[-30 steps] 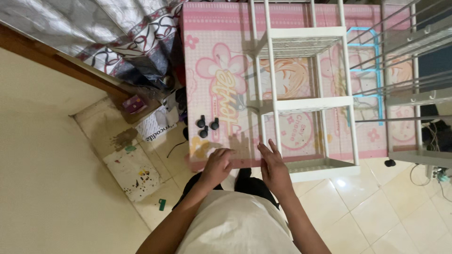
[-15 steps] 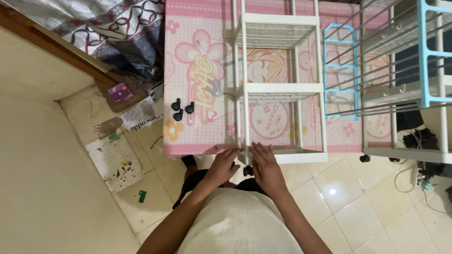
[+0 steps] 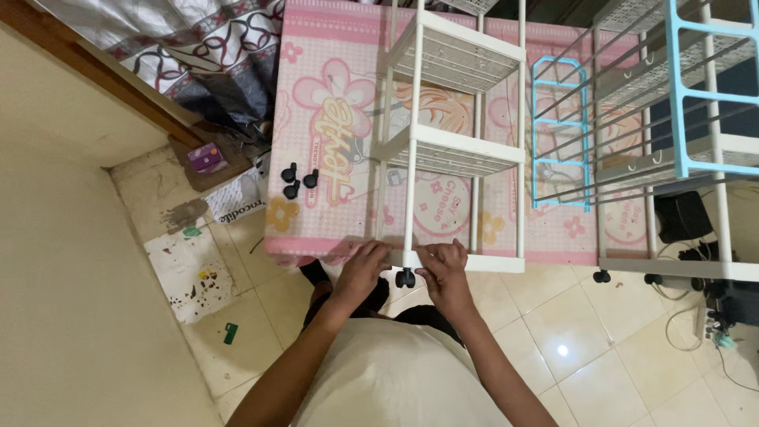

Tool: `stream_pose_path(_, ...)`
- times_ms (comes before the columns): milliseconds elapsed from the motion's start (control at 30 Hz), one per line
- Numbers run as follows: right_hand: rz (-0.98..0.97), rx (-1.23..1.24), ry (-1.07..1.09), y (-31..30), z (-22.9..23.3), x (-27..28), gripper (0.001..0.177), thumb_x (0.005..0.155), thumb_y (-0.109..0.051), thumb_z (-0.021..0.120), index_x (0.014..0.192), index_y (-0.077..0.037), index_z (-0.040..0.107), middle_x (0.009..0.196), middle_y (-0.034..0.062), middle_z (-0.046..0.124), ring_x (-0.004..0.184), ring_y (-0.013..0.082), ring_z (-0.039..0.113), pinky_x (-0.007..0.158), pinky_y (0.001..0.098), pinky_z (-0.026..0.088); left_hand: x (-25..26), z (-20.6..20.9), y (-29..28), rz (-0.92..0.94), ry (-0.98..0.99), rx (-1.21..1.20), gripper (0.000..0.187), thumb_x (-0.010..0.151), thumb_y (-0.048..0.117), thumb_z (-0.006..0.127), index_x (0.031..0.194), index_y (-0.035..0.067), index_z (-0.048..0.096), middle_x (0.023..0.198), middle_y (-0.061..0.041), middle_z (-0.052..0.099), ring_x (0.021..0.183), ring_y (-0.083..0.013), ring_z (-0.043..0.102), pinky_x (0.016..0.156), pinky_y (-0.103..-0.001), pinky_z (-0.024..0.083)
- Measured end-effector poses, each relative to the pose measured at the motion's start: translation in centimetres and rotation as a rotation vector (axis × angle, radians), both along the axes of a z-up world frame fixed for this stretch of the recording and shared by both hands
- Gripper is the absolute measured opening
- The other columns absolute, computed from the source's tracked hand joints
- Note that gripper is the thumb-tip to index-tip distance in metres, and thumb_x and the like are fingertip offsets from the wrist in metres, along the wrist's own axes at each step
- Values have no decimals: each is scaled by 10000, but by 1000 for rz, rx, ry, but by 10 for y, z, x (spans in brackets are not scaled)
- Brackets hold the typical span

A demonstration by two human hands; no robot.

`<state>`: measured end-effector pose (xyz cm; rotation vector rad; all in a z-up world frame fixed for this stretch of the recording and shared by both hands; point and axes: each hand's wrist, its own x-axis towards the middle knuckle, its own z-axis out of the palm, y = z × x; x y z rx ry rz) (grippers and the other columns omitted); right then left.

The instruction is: The person assembles a white plastic rolling cart by attaching wheels to the base and connecting the frame sections. They handle the cart frame, wheels, and plastic connectors by hand, positioning and snapping parts together on a patterned mat.

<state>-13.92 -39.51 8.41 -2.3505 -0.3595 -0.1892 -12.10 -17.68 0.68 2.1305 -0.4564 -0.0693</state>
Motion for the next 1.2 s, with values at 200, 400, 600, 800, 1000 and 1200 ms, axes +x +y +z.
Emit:
stream_pose_path(200,-18,245,30,-20,18,-1,406,838,-36,744,1242,-51,705,1081,82,636,1132,276,571,1234,535,274,9,71,-5,-23,-67,34,419,840,-5,703,1245,64,624,1203,-112,611,1154,-344,584,935,-459,489)
stream_pose_path(400,9,501,7,-34,11,-1,403,892,-44,736,1290,1,693,1117,84,627,1179,258,544,1312,525,226,16,127,-7,-57,-111,151,493,764,-33,714,1242,61,637,1135,-130,594,1104,-353,546,958,-455,483)
stream_pose_path(600,-66,930,184,-39,-29,5,393,957,21,655,1350,23,642,1319,82,576,1262,208,541,1096,360,413,26,155,-13,-45,-244,200,625,760,-15,720,1364,127,647,1108,-147,581,1125,-343,547,1161,-602,314)
stream_pose_path(800,-101,856,120,-54,-44,5,405,985,50,588,1389,18,596,1400,107,580,1314,218,561,1134,330,429,39,149,-36,-48,-298,239,502,830,69,715,1323,147,669,1107,-146,583,1143,-344,548,1218,-648,170)
stream_pose_path(1000,-267,795,156,-81,-43,-12,334,1052,28,555,1373,28,644,1373,113,625,1258,202,594,1118,318,446,34,136,-76,-119,-318,238,465,878,213,759,1330,143,673,1084,-67,608,1078,-272,560,1223,-660,150)
stream_pose_path(1200,-312,727,115,-104,-47,-19,376,1012,67,541,1374,17,631,1438,120,625,1358,218,577,1164,341,435,30,131,-99,-149,-366,246,466,867,190,744,1330,188,690,1186,22,634,1110,-206,577,1241,-666,151)
